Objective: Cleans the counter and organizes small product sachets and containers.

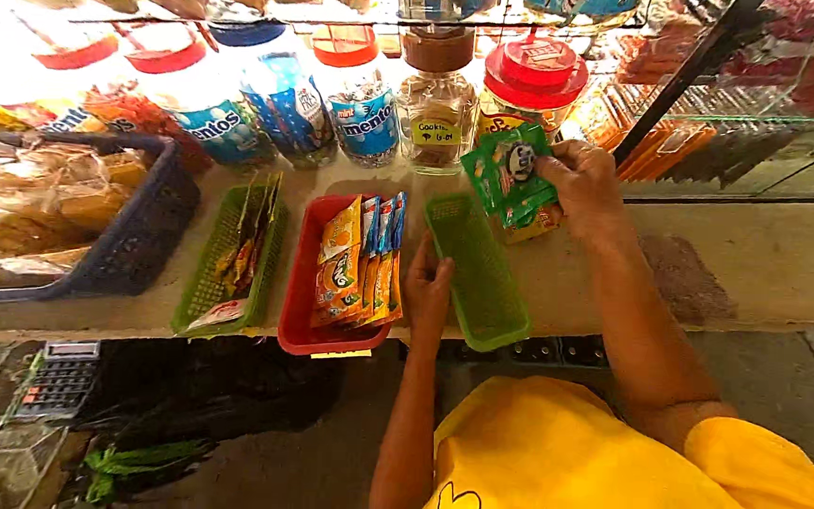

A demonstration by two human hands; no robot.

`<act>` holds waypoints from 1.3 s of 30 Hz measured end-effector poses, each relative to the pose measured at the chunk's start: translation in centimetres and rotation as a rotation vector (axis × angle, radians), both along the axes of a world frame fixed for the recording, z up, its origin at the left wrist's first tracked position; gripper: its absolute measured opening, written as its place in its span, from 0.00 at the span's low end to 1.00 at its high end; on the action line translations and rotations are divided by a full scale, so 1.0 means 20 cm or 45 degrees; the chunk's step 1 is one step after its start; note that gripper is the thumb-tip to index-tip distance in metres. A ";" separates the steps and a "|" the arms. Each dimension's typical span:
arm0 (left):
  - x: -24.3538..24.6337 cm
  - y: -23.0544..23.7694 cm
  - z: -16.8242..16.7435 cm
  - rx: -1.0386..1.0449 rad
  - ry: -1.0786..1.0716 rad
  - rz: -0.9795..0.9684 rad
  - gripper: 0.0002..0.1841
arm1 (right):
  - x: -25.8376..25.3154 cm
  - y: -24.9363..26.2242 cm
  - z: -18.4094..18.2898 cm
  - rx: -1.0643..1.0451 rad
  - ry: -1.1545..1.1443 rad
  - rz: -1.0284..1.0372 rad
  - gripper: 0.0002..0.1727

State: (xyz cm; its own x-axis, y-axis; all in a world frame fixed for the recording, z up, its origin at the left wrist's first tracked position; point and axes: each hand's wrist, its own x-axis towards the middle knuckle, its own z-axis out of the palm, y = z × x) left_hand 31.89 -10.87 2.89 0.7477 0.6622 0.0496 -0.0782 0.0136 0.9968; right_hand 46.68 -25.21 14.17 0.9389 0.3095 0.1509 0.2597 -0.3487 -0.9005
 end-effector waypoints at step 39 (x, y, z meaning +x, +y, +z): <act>0.02 0.02 0.04 -0.001 0.127 -0.109 0.32 | -0.05 -0.92 -0.46 -0.985 -0.316 0.034 0.28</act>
